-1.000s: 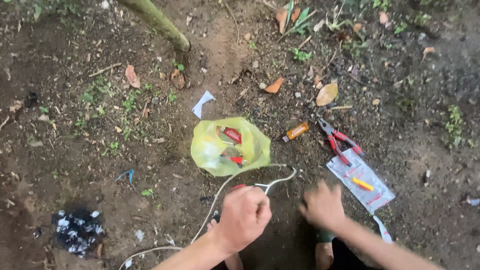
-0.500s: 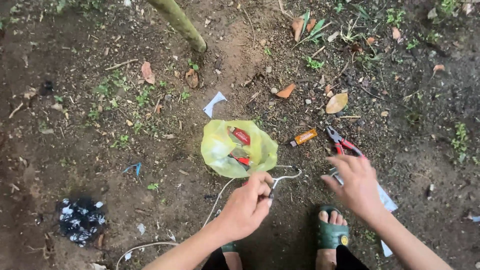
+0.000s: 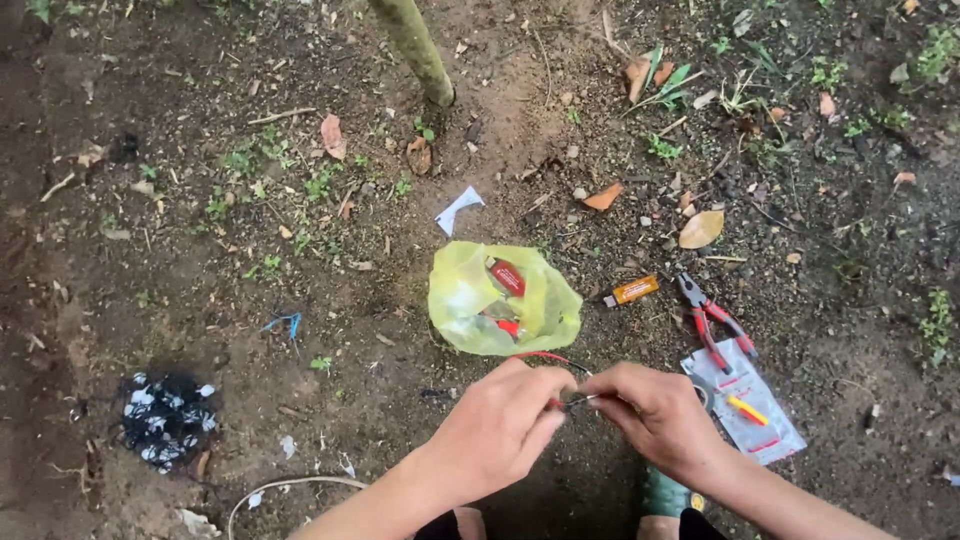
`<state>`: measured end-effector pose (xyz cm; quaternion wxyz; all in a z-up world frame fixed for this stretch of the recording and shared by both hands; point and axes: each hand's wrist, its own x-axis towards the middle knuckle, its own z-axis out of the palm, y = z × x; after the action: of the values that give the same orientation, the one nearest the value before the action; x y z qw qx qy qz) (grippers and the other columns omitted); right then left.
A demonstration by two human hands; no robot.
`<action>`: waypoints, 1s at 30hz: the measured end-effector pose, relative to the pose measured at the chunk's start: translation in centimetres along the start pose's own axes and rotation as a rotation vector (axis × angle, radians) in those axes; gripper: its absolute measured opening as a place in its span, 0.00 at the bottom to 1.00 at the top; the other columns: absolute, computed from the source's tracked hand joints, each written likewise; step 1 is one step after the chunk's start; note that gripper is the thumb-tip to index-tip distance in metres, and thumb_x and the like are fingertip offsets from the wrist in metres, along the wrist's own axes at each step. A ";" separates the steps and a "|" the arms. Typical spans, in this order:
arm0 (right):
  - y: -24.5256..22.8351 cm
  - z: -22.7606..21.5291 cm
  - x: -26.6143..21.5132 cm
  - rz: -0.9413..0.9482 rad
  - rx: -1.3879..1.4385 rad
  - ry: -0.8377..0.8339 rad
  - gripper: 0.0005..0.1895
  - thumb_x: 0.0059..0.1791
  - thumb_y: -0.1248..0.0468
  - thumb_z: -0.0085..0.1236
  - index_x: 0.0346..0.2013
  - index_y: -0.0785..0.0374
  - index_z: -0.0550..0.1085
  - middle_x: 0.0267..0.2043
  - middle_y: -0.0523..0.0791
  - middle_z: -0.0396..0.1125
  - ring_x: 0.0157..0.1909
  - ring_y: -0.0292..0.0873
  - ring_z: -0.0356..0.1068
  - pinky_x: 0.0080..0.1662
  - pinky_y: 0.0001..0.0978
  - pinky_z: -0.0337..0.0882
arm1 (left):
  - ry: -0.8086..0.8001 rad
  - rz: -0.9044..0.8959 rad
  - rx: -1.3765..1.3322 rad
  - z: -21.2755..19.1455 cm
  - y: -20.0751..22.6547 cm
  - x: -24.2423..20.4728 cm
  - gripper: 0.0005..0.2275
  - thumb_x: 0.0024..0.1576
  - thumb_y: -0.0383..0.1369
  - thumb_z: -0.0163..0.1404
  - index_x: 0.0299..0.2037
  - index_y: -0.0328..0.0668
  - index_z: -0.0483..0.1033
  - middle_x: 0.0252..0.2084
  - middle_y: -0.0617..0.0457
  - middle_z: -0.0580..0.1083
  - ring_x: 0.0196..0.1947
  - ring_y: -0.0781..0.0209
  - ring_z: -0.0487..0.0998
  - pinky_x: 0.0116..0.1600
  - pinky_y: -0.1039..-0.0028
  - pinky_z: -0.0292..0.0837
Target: The person is splicing two wires together by twisting the ends and then insulating the connection with black electrical tape.
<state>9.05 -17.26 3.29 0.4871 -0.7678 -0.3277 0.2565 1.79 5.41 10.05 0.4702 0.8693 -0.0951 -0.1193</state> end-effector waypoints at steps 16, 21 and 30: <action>-1.5 0.7 0.4 0.408 0.413 -0.149 0.08 0.48 0.64 0.64 0.24 0.60 0.81 0.21 0.40 0.78 0.24 0.32 0.71 0.31 0.25 0.71 | 0.295 0.467 0.482 -0.3 0.1 0.4 0.14 0.68 0.23 0.36 0.27 0.38 0.66 0.25 0.50 0.59 0.28 0.53 0.60 0.39 0.65 0.67; -1.0 0.7 0.1 0.598 0.703 -0.182 0.09 0.47 0.66 0.65 0.25 0.68 0.80 0.22 0.48 0.77 0.22 0.40 0.70 0.29 0.29 0.72 | 0.288 0.534 0.545 -0.5 -0.4 0.8 0.13 0.67 0.22 0.35 0.31 0.33 0.70 0.26 0.48 0.63 0.28 0.53 0.62 0.39 0.67 0.69; -1.1 1.3 -0.1 0.430 0.386 -0.116 0.07 0.48 0.62 0.65 0.27 0.60 0.82 0.22 0.38 0.74 0.26 0.32 0.70 0.32 0.25 0.71 | 0.250 0.271 0.325 0.6 -1.8 -0.3 0.03 0.59 0.24 0.51 0.41 0.35 0.75 0.25 0.51 0.71 0.29 0.52 0.71 0.36 0.65 0.69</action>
<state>7.76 -16.23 3.77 0.5391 -0.6969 -0.1300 0.4548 1.38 6.00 8.25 0.3440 0.9208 -0.1699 0.0701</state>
